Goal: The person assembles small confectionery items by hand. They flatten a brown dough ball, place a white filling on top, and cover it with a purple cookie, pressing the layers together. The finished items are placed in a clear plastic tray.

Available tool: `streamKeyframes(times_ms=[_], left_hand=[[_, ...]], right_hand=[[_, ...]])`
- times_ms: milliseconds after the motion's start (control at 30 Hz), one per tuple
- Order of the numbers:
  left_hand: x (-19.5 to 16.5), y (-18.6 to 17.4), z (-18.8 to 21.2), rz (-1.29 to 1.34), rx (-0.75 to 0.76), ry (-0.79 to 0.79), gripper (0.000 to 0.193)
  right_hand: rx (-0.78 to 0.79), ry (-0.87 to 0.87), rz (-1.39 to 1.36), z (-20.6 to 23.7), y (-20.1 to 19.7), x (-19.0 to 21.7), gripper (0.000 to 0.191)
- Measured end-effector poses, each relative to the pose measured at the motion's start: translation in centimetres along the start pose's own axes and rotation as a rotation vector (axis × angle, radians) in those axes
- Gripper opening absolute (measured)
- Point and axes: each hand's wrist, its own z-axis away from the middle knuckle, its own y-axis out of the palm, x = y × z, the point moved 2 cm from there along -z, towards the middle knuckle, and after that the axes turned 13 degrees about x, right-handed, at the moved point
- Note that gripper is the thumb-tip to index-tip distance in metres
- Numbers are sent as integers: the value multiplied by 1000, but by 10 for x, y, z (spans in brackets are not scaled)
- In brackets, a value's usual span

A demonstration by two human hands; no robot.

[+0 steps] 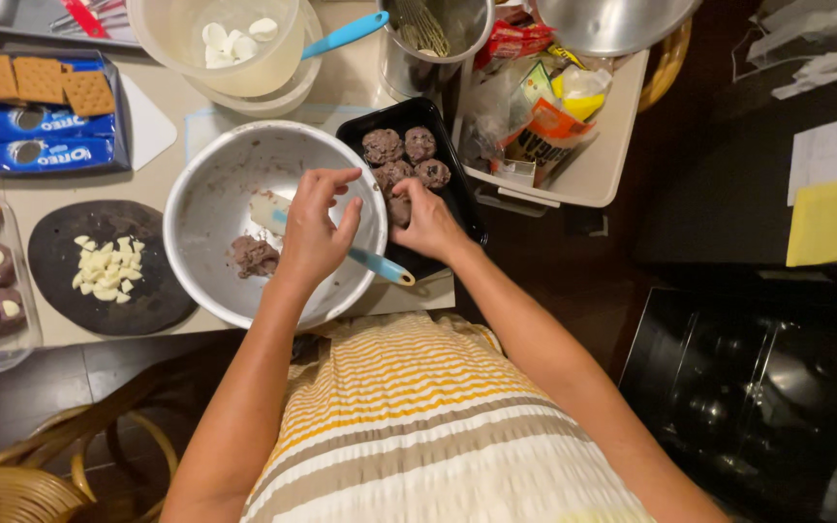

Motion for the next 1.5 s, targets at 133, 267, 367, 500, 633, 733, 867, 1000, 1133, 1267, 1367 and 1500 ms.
streamKeyframes(times_ms=[133,267,367,500,633,733,867,1000,1133,1267,1367,1500], left_hand=[[13,7,3,80,-25,-75,29],[25,32,-1,470,-15,-231,35],[23,56,-3,1160,10,-307,56],[14,57,5,1589,-63,-117,68],[38,20,28,1602,-182,-98,66],[66,-3,46,1575,-218,-118,65],[93,-22,61,1482,-279,-162,67],[102,-38,69,1286,-234,-239,68],[105,-60,81,1505,-156,-245,63],[110,-77,93,1385,-117,-286,61],[114,-95,106,1038,-70,-260,58],[121,-122,122,1082,-84,-189,59]], right_hand=[[346,182,-417,-11,-35,-23,69],[382,-141,-716,0,-81,-16,74],[282,-322,-629,16,-89,23,84],[200,-378,-300,24,-78,78,86],[74,-406,-267,-1,-54,97,56],[234,-365,-96,-32,-15,96,46],[196,-375,-351,-51,45,96,46],[254,-303,-599,-61,71,101,52],[301,-173,-622,-64,77,113,57],[260,-135,-560,-60,90,134,57],[227,-219,-545,-60,102,152,59],[218,-329,-508,-66,115,176,59]])
